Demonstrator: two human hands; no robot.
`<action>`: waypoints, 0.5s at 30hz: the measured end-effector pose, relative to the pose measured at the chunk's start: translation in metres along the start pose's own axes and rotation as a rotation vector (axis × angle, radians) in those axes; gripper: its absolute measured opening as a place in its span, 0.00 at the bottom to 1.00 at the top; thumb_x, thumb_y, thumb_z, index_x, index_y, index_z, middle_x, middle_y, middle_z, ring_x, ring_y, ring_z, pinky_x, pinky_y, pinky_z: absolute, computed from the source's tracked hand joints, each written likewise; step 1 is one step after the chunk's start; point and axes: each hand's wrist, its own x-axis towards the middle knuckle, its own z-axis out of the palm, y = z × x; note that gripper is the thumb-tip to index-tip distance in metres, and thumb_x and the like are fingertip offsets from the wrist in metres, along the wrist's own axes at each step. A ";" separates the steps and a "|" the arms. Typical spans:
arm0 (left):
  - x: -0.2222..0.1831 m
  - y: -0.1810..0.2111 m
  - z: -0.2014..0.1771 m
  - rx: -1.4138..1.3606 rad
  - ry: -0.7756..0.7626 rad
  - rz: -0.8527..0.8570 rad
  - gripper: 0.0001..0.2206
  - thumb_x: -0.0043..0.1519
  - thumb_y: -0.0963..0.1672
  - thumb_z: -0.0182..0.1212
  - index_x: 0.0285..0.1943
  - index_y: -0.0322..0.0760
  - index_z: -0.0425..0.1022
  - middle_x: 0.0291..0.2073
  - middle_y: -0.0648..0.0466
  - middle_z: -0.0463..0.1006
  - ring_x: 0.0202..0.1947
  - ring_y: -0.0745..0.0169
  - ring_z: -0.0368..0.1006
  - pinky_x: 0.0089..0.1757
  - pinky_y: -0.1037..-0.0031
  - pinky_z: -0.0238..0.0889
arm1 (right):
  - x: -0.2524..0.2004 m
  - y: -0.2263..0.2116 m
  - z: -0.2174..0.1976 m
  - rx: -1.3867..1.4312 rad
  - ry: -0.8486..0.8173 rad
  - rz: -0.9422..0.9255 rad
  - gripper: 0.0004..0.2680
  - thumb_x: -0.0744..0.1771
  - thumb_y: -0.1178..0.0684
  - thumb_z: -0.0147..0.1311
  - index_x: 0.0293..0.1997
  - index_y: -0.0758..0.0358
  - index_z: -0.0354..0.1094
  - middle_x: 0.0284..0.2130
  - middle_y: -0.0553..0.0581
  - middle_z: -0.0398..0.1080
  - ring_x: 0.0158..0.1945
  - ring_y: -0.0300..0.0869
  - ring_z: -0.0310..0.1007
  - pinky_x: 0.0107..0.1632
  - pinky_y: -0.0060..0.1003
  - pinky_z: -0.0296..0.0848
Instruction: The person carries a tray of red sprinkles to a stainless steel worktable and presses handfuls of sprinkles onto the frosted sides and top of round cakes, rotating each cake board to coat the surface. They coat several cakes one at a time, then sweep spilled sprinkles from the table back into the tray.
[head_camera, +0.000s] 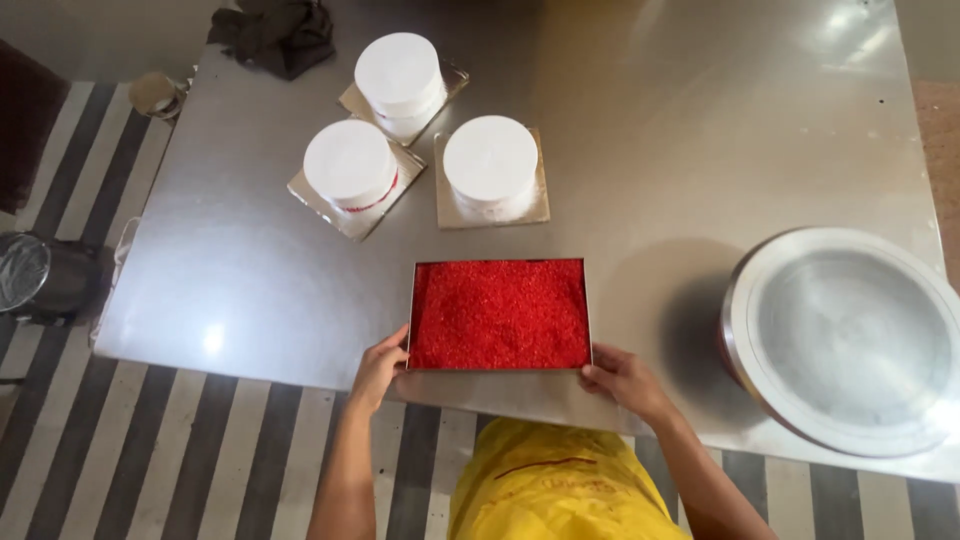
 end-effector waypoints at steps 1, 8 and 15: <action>0.007 -0.002 0.001 0.082 0.028 -0.027 0.29 0.63 0.41 0.53 0.78 0.38 0.68 0.58 0.26 0.76 0.45 0.60 0.72 0.47 0.70 0.70 | -0.001 -0.009 -0.003 -0.187 0.034 0.020 0.17 0.68 0.57 0.56 0.65 0.65 0.67 0.43 0.60 0.79 0.42 0.42 0.78 0.46 0.37 0.79; 0.058 0.062 -0.010 0.175 0.011 -0.132 0.23 0.66 0.47 0.46 0.70 0.37 0.71 0.56 0.41 0.82 0.51 0.54 0.80 0.51 0.70 0.72 | 0.064 -0.057 -0.036 -0.820 0.107 0.070 0.09 0.64 0.53 0.62 0.47 0.59 0.80 0.31 0.55 0.81 0.32 0.39 0.80 0.40 0.37 0.78; 0.206 0.113 0.073 0.298 0.187 0.170 0.28 0.58 0.43 0.55 0.71 0.30 0.65 0.62 0.40 0.75 0.58 0.44 0.72 0.56 0.62 0.64 | 0.253 -0.091 -0.023 -0.712 0.482 -0.439 0.17 0.66 0.58 0.53 0.63 0.66 0.67 0.50 0.63 0.77 0.52 0.48 0.77 0.52 0.39 0.74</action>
